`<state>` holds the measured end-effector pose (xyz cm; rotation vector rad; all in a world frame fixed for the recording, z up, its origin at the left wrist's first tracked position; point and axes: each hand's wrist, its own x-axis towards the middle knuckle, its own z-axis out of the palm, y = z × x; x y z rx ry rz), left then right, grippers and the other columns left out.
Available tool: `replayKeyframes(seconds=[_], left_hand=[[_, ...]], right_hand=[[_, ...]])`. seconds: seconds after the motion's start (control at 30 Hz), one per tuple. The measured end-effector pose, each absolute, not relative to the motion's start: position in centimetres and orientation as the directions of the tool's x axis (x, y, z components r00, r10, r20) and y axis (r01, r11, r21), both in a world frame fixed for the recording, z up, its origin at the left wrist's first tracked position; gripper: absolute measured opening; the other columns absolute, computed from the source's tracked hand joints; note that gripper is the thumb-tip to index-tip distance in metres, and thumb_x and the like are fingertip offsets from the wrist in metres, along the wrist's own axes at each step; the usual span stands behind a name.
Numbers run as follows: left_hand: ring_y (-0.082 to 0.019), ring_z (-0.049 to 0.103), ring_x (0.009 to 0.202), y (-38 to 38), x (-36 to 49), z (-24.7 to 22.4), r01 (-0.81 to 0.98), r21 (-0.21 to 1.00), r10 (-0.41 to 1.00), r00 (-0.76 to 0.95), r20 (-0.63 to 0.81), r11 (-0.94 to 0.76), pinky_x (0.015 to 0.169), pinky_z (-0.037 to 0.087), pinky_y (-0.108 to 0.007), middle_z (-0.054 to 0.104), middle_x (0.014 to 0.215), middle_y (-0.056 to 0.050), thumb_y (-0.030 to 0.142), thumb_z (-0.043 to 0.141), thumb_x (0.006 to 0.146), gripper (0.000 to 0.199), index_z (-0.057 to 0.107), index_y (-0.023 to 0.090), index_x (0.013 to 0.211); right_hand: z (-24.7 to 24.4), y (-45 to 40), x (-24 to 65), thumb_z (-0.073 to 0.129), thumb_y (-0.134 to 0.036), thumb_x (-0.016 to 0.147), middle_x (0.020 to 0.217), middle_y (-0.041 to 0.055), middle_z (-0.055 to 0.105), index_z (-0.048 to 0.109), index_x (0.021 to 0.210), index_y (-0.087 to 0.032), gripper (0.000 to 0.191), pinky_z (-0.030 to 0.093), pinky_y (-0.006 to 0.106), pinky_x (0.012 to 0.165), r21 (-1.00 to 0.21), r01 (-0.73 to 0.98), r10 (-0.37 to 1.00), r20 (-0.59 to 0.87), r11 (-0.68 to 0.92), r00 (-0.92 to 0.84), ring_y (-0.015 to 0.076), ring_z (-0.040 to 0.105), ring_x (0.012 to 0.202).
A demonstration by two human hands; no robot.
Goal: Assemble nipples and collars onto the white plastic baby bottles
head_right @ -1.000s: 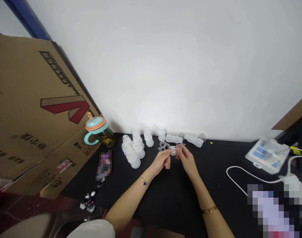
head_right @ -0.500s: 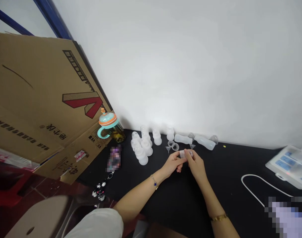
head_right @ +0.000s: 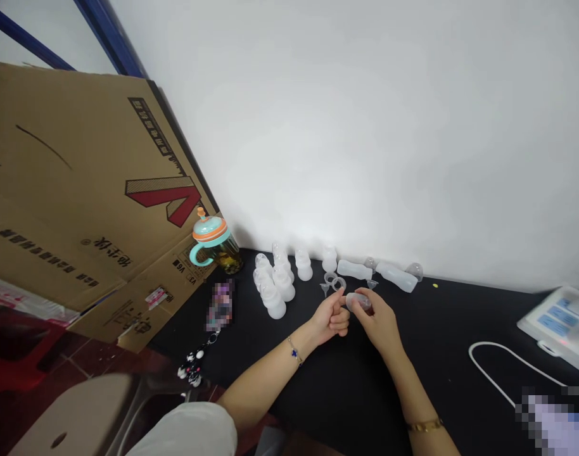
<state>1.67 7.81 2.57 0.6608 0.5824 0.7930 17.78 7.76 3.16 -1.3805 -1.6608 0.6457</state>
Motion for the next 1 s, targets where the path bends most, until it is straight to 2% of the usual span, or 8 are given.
replayKeyframes(seconds=[0.1,0.23,0.4,0.57,0.77,0.87,1.0], left_hand=[[-0.007,0.014,0.029,8.1,1.9,2.2,-0.415,0.708,0.769,0.571,-0.287,0.572,0.04,0.044,-0.024,0.025,0.035,0.013,0.071,0.046,0.091,0.056,0.058,0.019,0.074],[-0.006,0.015,0.029,8.2,1.8,2.1,-0.396,0.674,0.735,0.59,-0.333,0.623,0.042,0.047,-0.022,0.025,0.033,0.011,0.064,0.044,0.097,0.058,0.047,0.021,0.059],[-0.007,0.017,0.029,8.1,1.5,2.4,-0.407,0.651,0.717,0.621,-0.317,0.641,0.042,0.049,-0.022,0.025,0.033,0.011,0.059,0.046,0.099,0.056,0.046,0.021,0.057],[-0.007,0.016,0.028,8.0,1.5,2.7,-0.417,0.651,0.717,0.632,-0.293,0.634,0.043,0.05,-0.022,0.025,0.032,0.01,0.054,0.039,0.103,0.06,0.044,0.021,0.053],[-0.006,0.016,0.027,7.9,1.7,2.4,-0.417,0.674,0.738,0.607,-0.293,0.61,0.04,0.05,-0.023,0.025,0.032,0.011,0.062,0.052,0.095,0.06,0.044,0.022,0.051],[-0.006,0.013,0.028,7.8,1.9,2.0,-0.442,0.677,0.755,0.599,-0.265,0.588,0.038,0.05,-0.024,0.023,0.031,0.011,0.061,0.057,0.092,0.06,0.041,0.022,0.05],[-0.004,0.011,0.029,7.7,1.9,1.8,-0.47,0.669,0.763,0.602,-0.235,0.576,0.038,0.051,-0.024,0.021,0.033,0.012,0.058,0.06,0.091,0.058,0.041,0.022,0.051]], right_hand=[[2.9,7.5,17.3,0.06,-0.051,0.085,0.104,0.0094,0.073,0.071,0.109,-0.022,0.039,0.051,0.034,0.069,-0.75,0.576,0.939,0.331,0.324,-0.097,0.0232,0.067,0.077],[3.0,7.0,17.0,0.058,-0.048,0.088,0.099,0.0079,0.072,0.07,0.114,-0.025,0.038,0.05,0.034,0.063,-0.649,0.659,0.913,0.378,0.38,-0.155,0.0187,0.061,0.062],[3.3,6.8,17.1,0.053,-0.046,0.093,0.099,0.0068,0.07,0.068,0.115,-0.024,0.034,0.052,0.031,0.064,-0.6,0.661,0.877,0.435,0.451,-0.204,0.0191,0.065,0.069],[3.0,6.9,17.4,0.053,-0.044,0.097,0.099,0.0063,0.068,0.066,0.117,-0.022,0.032,0.053,0.03,0.066,-0.597,0.626,0.853,0.462,0.501,-0.242,0.0185,0.066,0.071],[3.1,6.7,17.3,0.052,-0.039,0.099,0.099,0.0059,0.065,0.065,0.12,-0.02,0.031,0.053,0.029,0.066,-0.611,0.593,0.842,0.473,0.524,-0.257,0.0171,0.065,0.071],[3.3,6.5,17.2,0.053,-0.036,0.098,0.095,0.0048,0.063,0.065,0.118,-0.021,0.028,0.052,0.029,0.068,-0.613,0.584,0.837,0.484,0.532,-0.255,0.0168,0.063,0.071],[3.5,6.3,17.1,0.055,-0.033,0.096,0.093,0.0034,0.061,0.067,0.115,-0.021,0.025,0.048,0.027,0.063,-0.647,0.562,0.849,0.472,0.516,-0.237,0.0145,0.058,0.066]])
